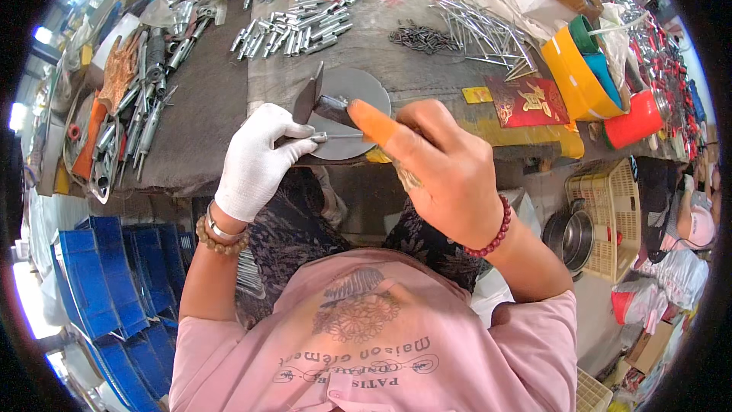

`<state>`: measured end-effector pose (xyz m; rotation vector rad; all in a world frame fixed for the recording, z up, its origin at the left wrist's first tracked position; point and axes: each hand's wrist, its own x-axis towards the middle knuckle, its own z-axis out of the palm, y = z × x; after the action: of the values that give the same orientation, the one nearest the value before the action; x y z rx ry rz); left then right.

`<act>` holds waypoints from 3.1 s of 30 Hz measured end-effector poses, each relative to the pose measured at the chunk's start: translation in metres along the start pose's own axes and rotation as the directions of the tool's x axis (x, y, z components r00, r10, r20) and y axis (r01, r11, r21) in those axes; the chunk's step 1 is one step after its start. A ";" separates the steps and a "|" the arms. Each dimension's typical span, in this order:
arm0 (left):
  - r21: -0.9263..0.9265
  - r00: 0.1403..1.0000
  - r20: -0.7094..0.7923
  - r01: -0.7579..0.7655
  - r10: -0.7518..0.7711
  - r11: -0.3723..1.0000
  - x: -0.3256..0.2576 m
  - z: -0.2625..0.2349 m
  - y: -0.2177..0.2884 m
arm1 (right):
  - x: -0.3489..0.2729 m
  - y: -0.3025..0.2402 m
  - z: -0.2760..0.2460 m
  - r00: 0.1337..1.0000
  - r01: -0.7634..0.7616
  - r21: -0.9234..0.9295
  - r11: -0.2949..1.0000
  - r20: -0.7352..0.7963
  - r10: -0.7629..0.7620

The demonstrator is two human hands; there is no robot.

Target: The person assembles metal hinge components by hand, using a metal plate jig to hold the parts and a hammer to tap metal pins into place.

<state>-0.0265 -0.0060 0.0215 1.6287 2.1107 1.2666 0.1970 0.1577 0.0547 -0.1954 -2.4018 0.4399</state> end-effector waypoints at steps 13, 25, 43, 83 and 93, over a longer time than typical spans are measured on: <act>-0.052 1.000 0.013 -0.012 0.013 0.999 0.000 -0.001 -0.007 | 0.009 0.021 0.012 0.987 -0.003 -0.151 0.988 0.160 0.027; 0.122 0.965 -0.263 0.028 0.005 0.992 -0.027 0.022 0.008 | -0.011 -0.022 0.023 0.716 -0.632 0.300 0.715 0.579 0.389; -0.737 0.751 -0.109 0.379 -0.652 0.559 -0.079 0.024 0.031 | -0.027 -0.065 0.067 0.711 -0.670 0.466 0.578 0.627 0.318; -0.565 0.038 -0.407 0.774 -0.912 0.284 -0.370 -0.021 -0.212 | -0.018 0.009 0.072 0.824 -0.552 0.704 0.447 0.377 0.424; -0.492 0.010 -0.497 0.820 -0.868 0.291 -0.403 -0.027 -0.238 | -0.018 0.007 0.069 0.828 -0.545 0.718 0.434 0.376 0.417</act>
<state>-0.0575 -0.3747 -0.2663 -0.5926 2.5688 1.4315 0.1658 0.1415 -0.0080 -0.4505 -1.9643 1.8360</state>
